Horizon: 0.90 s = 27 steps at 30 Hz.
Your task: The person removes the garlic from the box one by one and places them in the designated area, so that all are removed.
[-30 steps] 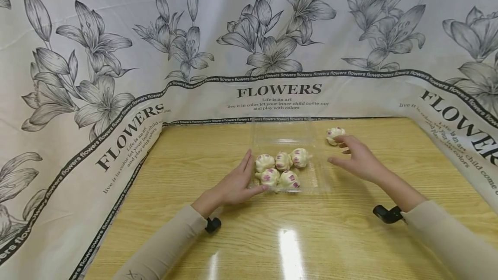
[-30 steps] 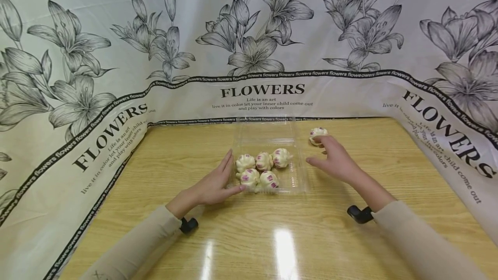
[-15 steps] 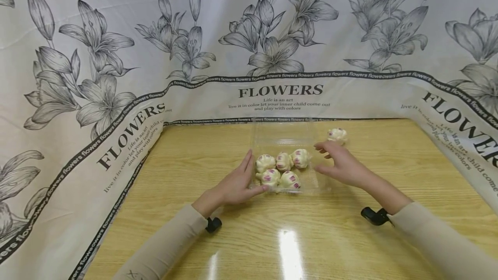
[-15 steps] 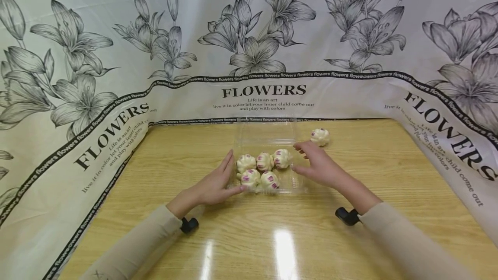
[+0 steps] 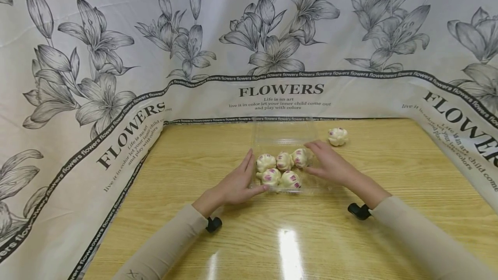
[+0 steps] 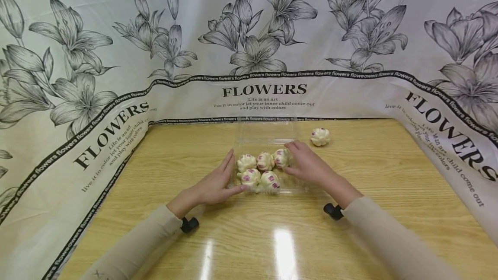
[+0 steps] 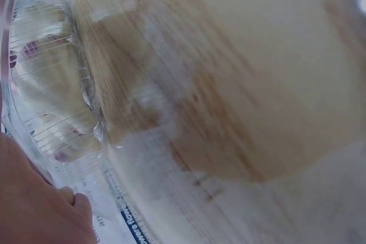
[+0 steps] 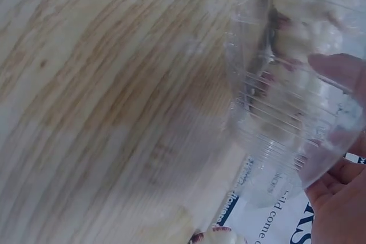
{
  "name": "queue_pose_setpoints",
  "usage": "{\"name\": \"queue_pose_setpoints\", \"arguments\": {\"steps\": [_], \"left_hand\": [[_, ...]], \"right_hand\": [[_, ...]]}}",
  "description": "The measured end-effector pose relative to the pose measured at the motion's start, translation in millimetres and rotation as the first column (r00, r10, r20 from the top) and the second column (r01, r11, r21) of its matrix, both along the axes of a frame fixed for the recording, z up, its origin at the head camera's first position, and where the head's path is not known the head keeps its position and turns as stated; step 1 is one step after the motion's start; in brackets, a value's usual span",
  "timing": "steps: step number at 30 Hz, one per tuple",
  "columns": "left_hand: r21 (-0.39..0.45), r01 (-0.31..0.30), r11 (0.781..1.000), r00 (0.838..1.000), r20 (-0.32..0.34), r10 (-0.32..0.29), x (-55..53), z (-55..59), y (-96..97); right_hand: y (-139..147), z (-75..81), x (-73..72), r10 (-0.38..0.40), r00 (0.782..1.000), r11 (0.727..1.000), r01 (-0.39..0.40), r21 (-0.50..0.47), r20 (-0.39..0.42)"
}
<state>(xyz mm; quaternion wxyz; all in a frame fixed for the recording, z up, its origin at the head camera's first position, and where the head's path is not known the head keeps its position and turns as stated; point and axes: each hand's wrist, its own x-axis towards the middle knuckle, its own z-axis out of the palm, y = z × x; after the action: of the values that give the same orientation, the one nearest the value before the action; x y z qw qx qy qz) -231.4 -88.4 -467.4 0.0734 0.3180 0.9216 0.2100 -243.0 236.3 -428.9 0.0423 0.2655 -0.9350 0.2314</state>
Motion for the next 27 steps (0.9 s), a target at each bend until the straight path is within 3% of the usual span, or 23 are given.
{"name": "queue_pose_setpoints", "arguments": {"steps": [10, 27], "left_hand": [[0.0, 0.019, 1.0, 0.999, -0.033, -0.019, 0.1, 3.1, 1.9], [0.0, 0.005, 1.0, 1.0, -0.014, -0.005, -2.6, 2.6, 2.3]], "right_hand": [[-3.3, -8.4, -7.2, -0.01, 0.999, 0.997, 0.013, 0.073, -0.04], [-2.8, -11.5, -13.2, 0.062, 0.998, 0.997, -0.062, 0.038, -0.001]]}}
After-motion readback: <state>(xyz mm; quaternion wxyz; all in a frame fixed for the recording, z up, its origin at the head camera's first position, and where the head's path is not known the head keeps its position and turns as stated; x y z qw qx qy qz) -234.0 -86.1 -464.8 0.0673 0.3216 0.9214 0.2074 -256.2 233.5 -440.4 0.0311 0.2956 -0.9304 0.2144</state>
